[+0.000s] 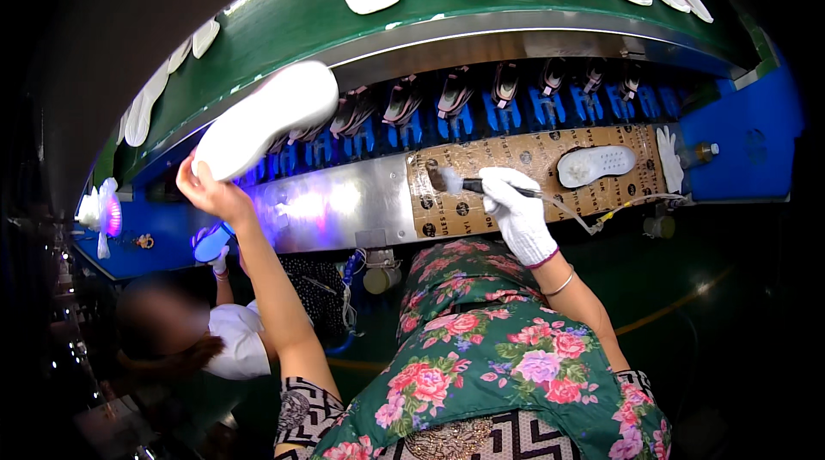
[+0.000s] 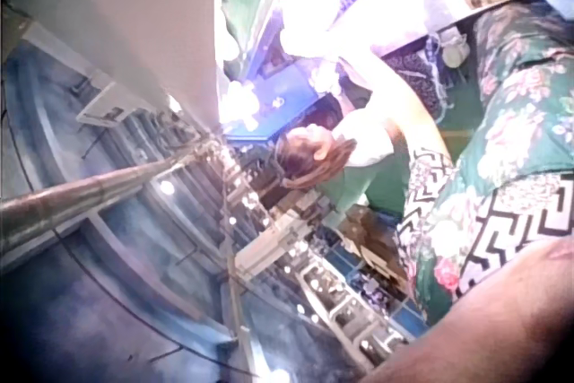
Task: The person applies glue to the inner surface of shoe soles using a handheld applicator while holding the soles by hand, and then places the soles onto a conveyor belt.
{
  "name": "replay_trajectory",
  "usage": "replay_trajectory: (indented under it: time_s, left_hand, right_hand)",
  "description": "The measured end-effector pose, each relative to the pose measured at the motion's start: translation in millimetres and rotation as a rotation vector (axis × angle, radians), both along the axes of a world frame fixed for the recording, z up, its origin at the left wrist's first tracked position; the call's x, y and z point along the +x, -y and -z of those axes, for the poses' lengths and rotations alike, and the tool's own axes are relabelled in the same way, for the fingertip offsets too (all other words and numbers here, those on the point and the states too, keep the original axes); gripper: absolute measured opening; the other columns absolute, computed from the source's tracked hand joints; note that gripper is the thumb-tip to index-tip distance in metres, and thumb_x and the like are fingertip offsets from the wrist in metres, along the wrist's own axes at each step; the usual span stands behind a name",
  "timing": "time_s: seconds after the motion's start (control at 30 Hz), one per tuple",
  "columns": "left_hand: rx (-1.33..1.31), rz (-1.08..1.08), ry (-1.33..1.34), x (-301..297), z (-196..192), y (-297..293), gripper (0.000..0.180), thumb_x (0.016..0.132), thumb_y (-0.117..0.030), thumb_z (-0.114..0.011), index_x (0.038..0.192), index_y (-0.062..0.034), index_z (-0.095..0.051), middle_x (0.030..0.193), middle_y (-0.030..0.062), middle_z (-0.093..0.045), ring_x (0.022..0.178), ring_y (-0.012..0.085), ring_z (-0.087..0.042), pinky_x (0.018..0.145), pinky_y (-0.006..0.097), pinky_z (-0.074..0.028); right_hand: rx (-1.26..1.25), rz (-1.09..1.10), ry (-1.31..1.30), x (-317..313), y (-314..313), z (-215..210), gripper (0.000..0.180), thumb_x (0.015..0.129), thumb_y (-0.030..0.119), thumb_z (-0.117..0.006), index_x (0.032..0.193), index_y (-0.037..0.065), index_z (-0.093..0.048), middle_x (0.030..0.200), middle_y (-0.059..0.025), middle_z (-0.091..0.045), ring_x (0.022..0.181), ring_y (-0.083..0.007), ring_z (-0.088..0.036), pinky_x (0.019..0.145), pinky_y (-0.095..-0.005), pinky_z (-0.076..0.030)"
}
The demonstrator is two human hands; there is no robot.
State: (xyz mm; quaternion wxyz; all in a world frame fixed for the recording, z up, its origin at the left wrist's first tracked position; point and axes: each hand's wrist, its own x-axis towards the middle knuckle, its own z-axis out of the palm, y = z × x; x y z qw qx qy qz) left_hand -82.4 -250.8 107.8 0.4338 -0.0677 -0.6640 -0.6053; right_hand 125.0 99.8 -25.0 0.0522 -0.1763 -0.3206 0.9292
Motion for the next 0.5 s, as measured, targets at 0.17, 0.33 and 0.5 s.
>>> replay_trajectory:
  time_s: [0.17,0.33,0.5]
  left_hand:
    - [0.219,0.335,0.481,60.5,44.1,-12.8,0.02,0.097,-0.018,-0.05,0.106,-0.0019,-0.059,0.092,0.0102,-0.066,0.081,0.02,-0.066,0.073,0.033,-0.056]
    - [0.313,0.836,0.991,111.3,66.3,-119.5,0.027,0.088,-0.015,-0.055,0.107,0.0016,-0.064,0.087,0.0089,-0.066,0.078,0.0176,-0.065,0.073,0.03,-0.054]
    - [0.651,0.848,1.291,152.9,131.6,-141.7,0.051,0.099,-0.037,-0.04,0.128,0.0033,-0.052,0.119,0.0206,-0.062,0.111,0.0286,-0.062,0.096,0.042,-0.05]
  right_hand:
    - [-0.022,0.041,-0.149,4.5,-4.3,-35.2,0.018,0.087,0.004,-0.067,0.103,-0.003,-0.068,0.084,-0.0078,-0.066,0.071,-0.0136,-0.062,0.066,-0.0258,-0.051]
    - [0.488,-0.176,-0.278,4.3,5.4,-62.9,0.016,0.082,-0.001,-0.071,0.097,-0.002,-0.071,0.094,-0.0083,-0.069,0.083,-0.0129,-0.064,0.074,-0.0252,-0.052]
    - [0.631,-0.192,-0.259,0.0,14.5,-75.2,0.016,0.077,-0.004,-0.072,0.093,-0.005,-0.071,0.092,-0.0118,-0.069,0.084,-0.0172,-0.065,0.076,-0.0281,-0.051]
